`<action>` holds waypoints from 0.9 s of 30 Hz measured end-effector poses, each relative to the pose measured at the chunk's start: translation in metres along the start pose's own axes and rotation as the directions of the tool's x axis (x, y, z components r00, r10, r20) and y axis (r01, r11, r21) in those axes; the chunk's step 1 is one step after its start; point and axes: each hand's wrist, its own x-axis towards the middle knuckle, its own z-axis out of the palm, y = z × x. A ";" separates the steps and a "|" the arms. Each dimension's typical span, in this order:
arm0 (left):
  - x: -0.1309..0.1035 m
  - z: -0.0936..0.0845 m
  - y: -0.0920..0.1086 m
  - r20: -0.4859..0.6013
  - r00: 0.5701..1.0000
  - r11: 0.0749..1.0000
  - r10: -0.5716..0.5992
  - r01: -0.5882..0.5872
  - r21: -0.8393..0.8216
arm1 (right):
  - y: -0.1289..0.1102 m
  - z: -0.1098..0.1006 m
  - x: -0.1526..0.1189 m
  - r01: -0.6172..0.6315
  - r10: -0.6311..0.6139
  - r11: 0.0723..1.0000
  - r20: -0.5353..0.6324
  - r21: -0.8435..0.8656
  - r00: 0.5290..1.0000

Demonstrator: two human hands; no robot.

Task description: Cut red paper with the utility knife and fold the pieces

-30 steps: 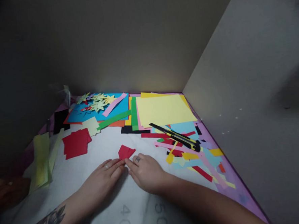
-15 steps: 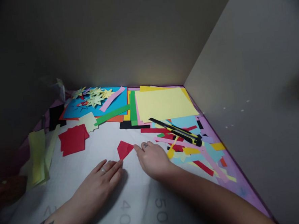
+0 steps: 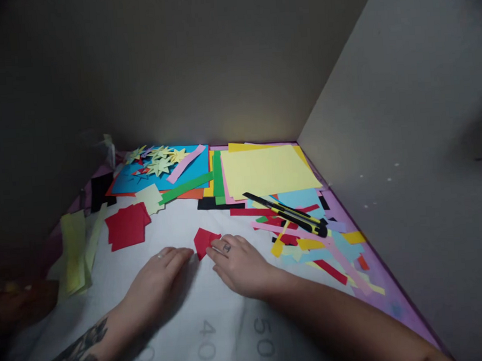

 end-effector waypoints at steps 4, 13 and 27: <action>0.012 0.002 -0.011 -0.113 0.988 0.992 -0.108 0.100 -0.074 | 0.003 0.000 0.000 0.014 -0.014 1.000 -0.008 0.014 1.000; 0.030 0.014 -0.014 -0.195 0.978 0.966 -0.072 0.020 -0.259 | 0.005 0.003 0.001 0.074 -0.072 0.996 -0.024 0.057 0.997; 0.030 -0.003 -0.007 -0.056 0.984 0.948 -0.169 0.146 -0.283 | 0.004 -0.007 0.007 0.020 -0.038 0.989 0.120 0.147 0.992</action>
